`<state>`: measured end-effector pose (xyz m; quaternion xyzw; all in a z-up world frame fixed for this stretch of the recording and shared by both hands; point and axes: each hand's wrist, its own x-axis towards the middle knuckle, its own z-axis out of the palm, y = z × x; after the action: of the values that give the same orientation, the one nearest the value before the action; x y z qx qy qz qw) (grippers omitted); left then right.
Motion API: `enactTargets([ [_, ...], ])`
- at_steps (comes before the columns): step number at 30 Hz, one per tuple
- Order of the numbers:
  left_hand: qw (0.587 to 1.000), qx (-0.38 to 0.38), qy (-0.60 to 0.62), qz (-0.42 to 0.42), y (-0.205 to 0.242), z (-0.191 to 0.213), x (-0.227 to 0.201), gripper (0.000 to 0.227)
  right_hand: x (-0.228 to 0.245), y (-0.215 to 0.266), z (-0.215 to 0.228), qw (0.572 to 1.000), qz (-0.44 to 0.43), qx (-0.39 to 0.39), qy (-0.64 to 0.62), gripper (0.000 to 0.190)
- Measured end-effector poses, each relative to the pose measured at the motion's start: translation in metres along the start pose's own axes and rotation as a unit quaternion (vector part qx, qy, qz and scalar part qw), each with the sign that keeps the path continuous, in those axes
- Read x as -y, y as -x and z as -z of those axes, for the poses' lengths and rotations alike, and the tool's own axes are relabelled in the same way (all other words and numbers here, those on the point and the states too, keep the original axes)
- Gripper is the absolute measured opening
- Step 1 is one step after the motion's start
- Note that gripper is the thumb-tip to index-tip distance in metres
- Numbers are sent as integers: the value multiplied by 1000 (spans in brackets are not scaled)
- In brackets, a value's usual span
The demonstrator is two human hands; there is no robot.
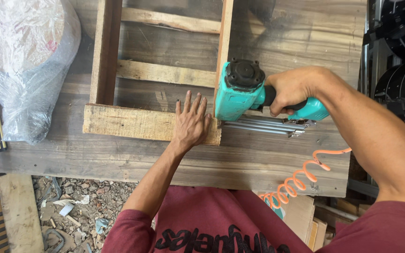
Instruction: The person uses a pneumatic nail gun to fasten wooden planks into a rectangular frame. They position and align the planks, then drive nails to secure the joints. The person flips the frame to work on different sides and continues nailing until the structure is assembled.
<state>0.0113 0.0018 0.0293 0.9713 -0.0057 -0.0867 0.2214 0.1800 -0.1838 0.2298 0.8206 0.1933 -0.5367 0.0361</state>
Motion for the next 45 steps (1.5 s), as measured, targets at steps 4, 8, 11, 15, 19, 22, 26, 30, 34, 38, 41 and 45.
enactTargets([
  [4,1000,-1,2,2,0,1,0,59,7,12,2,1000,6,-9,-11,27],
  [8,1000,-6,1,-1,0,1,-1,59,-2,11,-4,999,20,-8,-26,29],
  [11,1000,-19,-4,-5,0,-5,4,56,-1,17,-10,998,25,-12,-50,29],
  [15,999,-50,-7,-20,-6,-30,14,52,-20,20,-19,995,41,-34,-88,26],
  [19,988,-129,5,-81,-1,-22,13,43,-39,32,-34,993,-4,-53,-108,20],
  [22,988,-134,2,-71,-2,-21,12,56,-35,47,-52,992,-26,-116,-46,43],
  [26,994,-97,-9,-55,0,-27,13,65,-32,40,-87,984,-22,-170,-41,74],
  [30,995,-87,2,-57,1,-18,10,73,-68,-36,-132,975,-64,-212,15,75],
  [34,996,-73,4,-46,3,-10,6,75,-77,-71,-169,963,-109,-247,0,76],
  [38,997,-68,-4,-38,2,-12,4,70,-79,-99,-193,954,-126,-263,-67,73],
  [41,996,-74,-12,-36,0,-20,6,65,-70,-119,-209,949,-132,-274,-76,74],
  [45,996,-78,-33,-36,0,-20,5,59,-45,-134,-217,938,-135,-301,-110,82],
])
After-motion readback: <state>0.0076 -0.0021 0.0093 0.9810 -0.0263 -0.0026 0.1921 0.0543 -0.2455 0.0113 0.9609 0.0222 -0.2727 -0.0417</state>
